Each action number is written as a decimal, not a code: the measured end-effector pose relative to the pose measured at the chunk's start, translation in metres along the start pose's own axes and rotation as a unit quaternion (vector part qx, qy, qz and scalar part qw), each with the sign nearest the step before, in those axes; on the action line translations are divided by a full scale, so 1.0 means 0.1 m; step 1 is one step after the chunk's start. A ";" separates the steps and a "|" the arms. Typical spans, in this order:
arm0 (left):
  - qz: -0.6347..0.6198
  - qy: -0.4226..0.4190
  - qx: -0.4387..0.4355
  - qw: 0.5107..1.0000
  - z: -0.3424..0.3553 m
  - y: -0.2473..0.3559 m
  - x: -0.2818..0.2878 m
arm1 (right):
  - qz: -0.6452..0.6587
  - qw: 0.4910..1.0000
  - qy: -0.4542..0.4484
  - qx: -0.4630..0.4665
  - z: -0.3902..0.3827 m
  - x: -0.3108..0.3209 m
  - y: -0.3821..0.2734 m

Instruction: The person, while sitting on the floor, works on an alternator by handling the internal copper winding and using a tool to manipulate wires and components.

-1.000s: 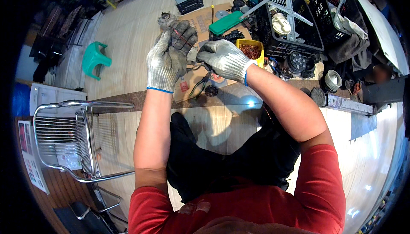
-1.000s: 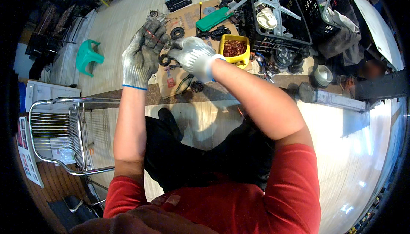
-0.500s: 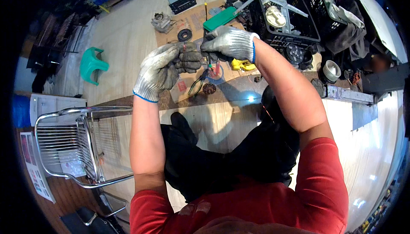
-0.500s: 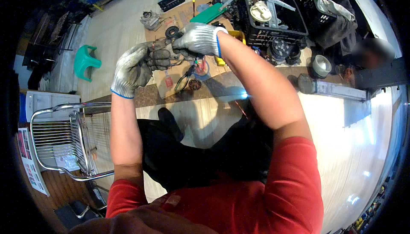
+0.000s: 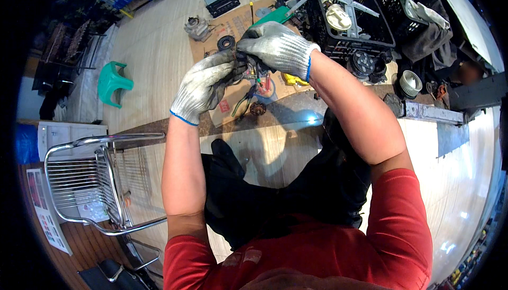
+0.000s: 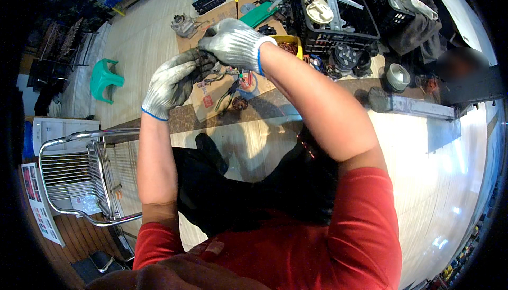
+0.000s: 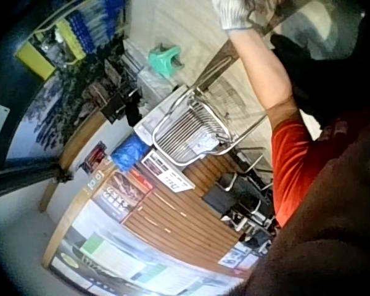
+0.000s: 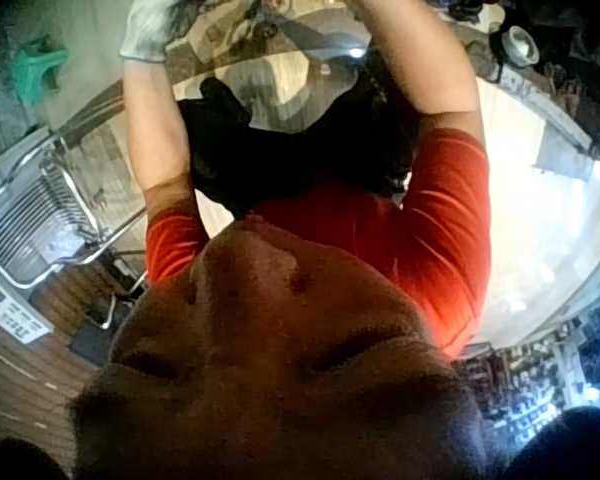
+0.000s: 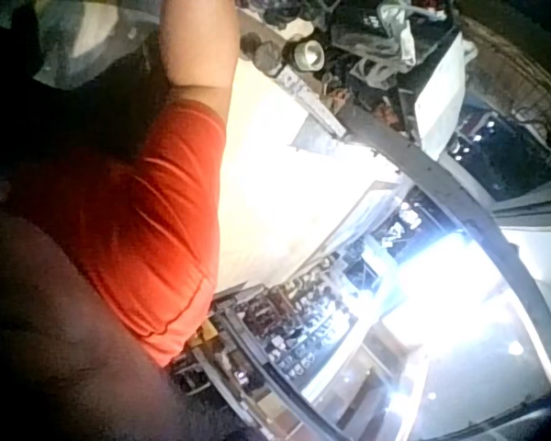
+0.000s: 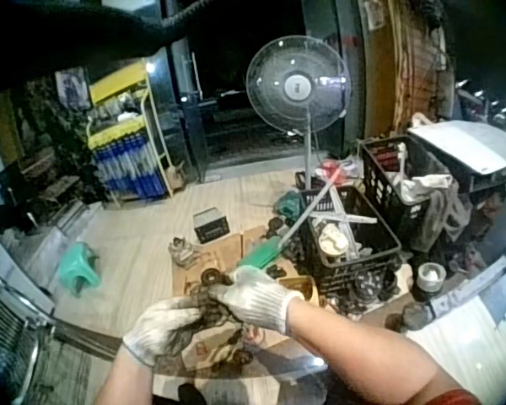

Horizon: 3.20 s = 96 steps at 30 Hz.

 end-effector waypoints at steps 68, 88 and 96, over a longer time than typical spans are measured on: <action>-0.236 0.151 -0.140 0.950 0.12 0.14 0.25 | 0.054 0.998 -0.017 -0.011 -0.05 -0.39 -0.03; -0.203 -0.002 -0.111 0.973 0.07 0.23 0.10 | -0.018 0.991 -0.128 -0.024 0.05 -0.48 0.17; 0.003 -0.047 -0.004 0.999 -0.10 0.13 -0.15 | -0.101 0.990 -0.089 -0.047 0.13 -0.18 0.33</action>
Point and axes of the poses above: each hand's wrist, its own z-axis towards the middle knuckle, its own x-axis out of the back of the hand, y = z × x, the point moved 10 cm from there along z, towards the middle knuckle, and after that the axes turned 10 degrees about -x, right-handed, at the moved point
